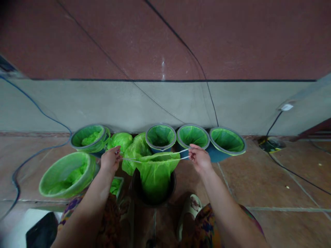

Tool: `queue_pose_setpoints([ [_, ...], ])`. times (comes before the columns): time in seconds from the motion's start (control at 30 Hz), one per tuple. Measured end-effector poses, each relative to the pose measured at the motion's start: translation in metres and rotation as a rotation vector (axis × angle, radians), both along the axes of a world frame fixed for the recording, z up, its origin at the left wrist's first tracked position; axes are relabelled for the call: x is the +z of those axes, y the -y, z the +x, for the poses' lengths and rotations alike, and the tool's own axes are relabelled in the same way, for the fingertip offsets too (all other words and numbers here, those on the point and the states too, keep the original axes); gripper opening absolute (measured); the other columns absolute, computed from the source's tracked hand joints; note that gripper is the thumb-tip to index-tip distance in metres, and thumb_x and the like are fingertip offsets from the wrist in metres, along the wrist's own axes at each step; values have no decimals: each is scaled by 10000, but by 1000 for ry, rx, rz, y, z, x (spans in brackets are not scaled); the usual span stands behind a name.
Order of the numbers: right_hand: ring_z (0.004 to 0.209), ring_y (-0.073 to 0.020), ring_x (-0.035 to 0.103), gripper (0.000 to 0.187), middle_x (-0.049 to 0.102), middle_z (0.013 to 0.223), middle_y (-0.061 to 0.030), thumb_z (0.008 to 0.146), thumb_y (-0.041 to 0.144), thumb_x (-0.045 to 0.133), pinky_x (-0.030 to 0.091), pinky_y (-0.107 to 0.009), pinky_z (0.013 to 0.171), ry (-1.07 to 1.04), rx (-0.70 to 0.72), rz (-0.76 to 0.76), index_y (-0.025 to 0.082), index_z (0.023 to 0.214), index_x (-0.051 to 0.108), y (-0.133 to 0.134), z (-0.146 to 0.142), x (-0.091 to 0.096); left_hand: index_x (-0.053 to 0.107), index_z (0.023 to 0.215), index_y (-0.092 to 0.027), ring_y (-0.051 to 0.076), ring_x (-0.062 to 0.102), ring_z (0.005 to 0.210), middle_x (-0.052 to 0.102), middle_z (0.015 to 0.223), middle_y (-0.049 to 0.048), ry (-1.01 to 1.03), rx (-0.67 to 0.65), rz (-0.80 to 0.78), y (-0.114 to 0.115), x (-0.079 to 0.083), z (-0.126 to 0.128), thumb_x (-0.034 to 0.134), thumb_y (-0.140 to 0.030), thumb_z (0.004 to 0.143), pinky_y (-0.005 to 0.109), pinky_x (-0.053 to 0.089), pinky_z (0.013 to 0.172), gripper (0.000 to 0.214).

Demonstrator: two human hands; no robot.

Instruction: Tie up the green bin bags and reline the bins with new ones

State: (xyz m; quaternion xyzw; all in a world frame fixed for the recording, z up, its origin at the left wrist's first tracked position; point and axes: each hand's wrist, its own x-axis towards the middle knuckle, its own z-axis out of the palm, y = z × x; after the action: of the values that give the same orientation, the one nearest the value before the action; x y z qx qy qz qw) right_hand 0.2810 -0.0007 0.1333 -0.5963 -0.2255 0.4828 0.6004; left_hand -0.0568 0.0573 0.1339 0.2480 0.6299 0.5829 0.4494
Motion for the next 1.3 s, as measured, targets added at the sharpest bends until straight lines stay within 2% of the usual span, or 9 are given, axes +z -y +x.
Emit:
queue_pose_setpoints([
  [0.17, 634, -99, 545, 297, 652, 726, 10, 634, 255, 739, 442, -242, 612, 94, 422, 317, 187, 918, 685, 5, -57, 32, 610, 692, -135, 13, 361, 431, 524, 573, -47, 230, -363, 144, 23, 12, 44, 783, -303, 558, 166, 285, 430, 276],
  [0.3, 557, -78, 484, 216, 619, 655, 30, 628, 273, 749, 397, -237, 569, 81, 349, 335, 189, 820, 698, 1, -72, 42, 670, 735, -130, 22, 377, 468, 568, 621, -26, 157, -682, 215, 35, 20, 67, 751, -357, 663, 176, 313, 468, 251],
  [0.4, 614, -100, 530, 225, 629, 700, 16, 667, 280, 738, 422, -261, 612, -25, 484, 385, 197, 873, 698, 1, -73, 44, 703, 776, -124, 56, 464, 551, 607, 662, 2, 69, -816, 252, 38, 23, 71, 720, -361, 719, 196, 368, 539, 245],
  [0.57, 615, -89, 530, 248, 648, 747, 12, 692, 289, 746, 421, -242, 596, 2, 483, 376, 206, 920, 696, 0, -72, 44, 662, 1134, -159, 108, 555, 696, 656, 893, 46, 116, -964, 298, 31, 22, 76, 646, -413, 784, 279, 447, 710, 433],
  [0.67, 677, -111, 572, 230, 671, 781, -6, 713, 288, 739, 451, -262, 650, 33, 617, 416, 200, 921, 696, -2, -72, 44, 559, 1261, -161, 103, 514, 674, 612, 837, 10, -50, -1041, 300, 25, 14, 81, 645, -399, 771, 253, 425, 662, 551],
  [0.8, 709, -114, 601, 221, 675, 774, 1, 726, 283, 727, 470, -261, 685, 55, 679, 422, 201, 928, 688, -4, -77, 46, 614, 1082, -139, 85, 412, 567, 501, 654, -52, -488, -1351, 236, 28, -3, 91, 670, -363, 731, 217, 355, 562, 421],
  [0.93, 724, -122, 619, 275, 693, 849, -11, 789, 271, 645, 484, -264, 682, 115, 797, 423, 206, 1056, 636, -11, -82, 43, 649, 919, -156, 124, 510, 680, 593, 752, 4, -701, -1353, 342, 35, -15, 102, 500, -368, 859, 239, 410, 679, 266],
  [1.1, 849, -154, 642, 266, 709, 901, -56, 830, 172, 505, 469, -310, 829, 603, 625, 275, 172, 1072, 614, -25, -69, 16, 657, 865, -143, 122, 532, 647, 607, 731, 33, -693, -1288, 249, 34, -21, 99, 310, -363, 931, 224, 417, 635, 416],
  [1.3, 719, -146, 624, 128, 708, 777, -33, 763, 140, 543, 425, -239, 663, 934, 968, 118, 170, 798, 663, -12, -72, -10, 626, 817, -129, 97, 461, 566, 553, 655, 10, -638, -1279, 187, 27, -29, 92, 277, -405, 939, 203, 379, 553, 462],
])
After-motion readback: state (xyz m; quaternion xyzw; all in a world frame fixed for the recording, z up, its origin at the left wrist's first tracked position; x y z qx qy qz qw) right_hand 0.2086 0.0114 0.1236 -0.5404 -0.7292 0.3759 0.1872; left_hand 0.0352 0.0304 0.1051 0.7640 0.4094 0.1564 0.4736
